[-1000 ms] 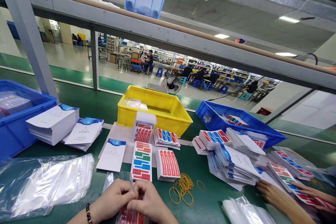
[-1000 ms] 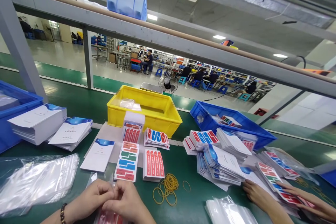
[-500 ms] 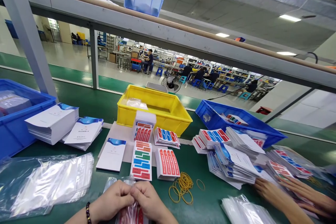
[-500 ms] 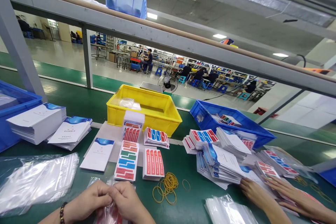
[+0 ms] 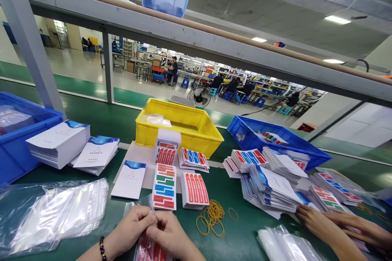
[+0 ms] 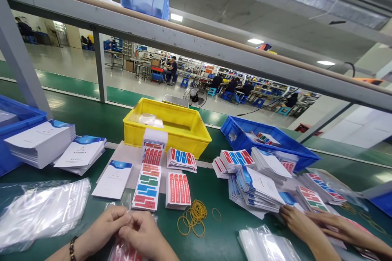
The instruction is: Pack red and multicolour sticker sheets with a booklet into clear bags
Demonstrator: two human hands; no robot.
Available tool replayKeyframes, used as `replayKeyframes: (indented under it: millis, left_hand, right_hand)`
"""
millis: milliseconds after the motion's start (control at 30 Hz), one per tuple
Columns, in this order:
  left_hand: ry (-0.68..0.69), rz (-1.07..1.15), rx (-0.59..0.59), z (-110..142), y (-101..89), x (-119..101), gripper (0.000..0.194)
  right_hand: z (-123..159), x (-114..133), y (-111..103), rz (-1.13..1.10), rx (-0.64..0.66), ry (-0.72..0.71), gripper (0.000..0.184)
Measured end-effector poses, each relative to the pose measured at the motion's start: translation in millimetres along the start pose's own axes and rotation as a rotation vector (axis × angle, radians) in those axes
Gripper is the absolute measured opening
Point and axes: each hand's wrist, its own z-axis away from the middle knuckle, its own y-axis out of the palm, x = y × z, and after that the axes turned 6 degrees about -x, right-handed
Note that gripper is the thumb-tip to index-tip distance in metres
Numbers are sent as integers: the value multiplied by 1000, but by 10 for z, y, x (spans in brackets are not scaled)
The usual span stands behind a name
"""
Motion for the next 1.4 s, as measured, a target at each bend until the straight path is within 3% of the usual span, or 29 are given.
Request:
replayKeyframes:
  millis: [200, 267, 467, 633, 800, 867, 933, 1000, 1100, 1167, 1267, 1333, 1400]
  left_hand:
    - [-89, 54, 125, 12, -48, -10, 51]
    - [-94, 81, 124, 12, -53, 3, 51]
    - [-44, 158, -38, 6, -8, 115, 51]
    - [17, 234, -17, 6, 9, 120, 49]
    - [-29, 47, -163, -26, -27, 27, 43]
    - [-46, -32, -247, -45, -42, 15, 39]
    - [-53, -66, -295, -62, -50, 26, 37]
    - [-64, -50, -306, -75, -54, 48, 35]
    - [-78, -27, -268, -70, -77, 54, 35]
    - [5, -71, -278, -38, -120, 14, 35]
    - [383, -270, -318, 39, -204, -93, 21]
    - [578, -431, -209, 83, -239, -154, 13]
    - [584, -554, -37, 100, -243, -185, 14]
  right_hand:
    - [31, 93, -3, -87, 138, 13, 43]
    - [21, 102, 3, -115, 130, 11, 47]
    - [-2, -6, 73, -200, 8, 51, 53]
    - [-64, -146, 130, -158, -167, 82, 57]
    - [-67, -70, 38, -16, -402, 18, 44]
    - [-6, 17, 12, 137, -444, -128, 30]
    - [63, 85, 22, 434, -409, -386, 16]
    - [111, 105, 53, 744, -325, -587, 22]
    - [121, 57, 65, 933, -283, -672, 27]
    - [103, 29, 24, 870, -289, -649, 27]
    - [82, 69, -74, 675, -237, -463, 22]
    - [81, 140, -139, 587, -163, -328, 20]
    - [88, 212, -209, 554, -53, -223, 20]
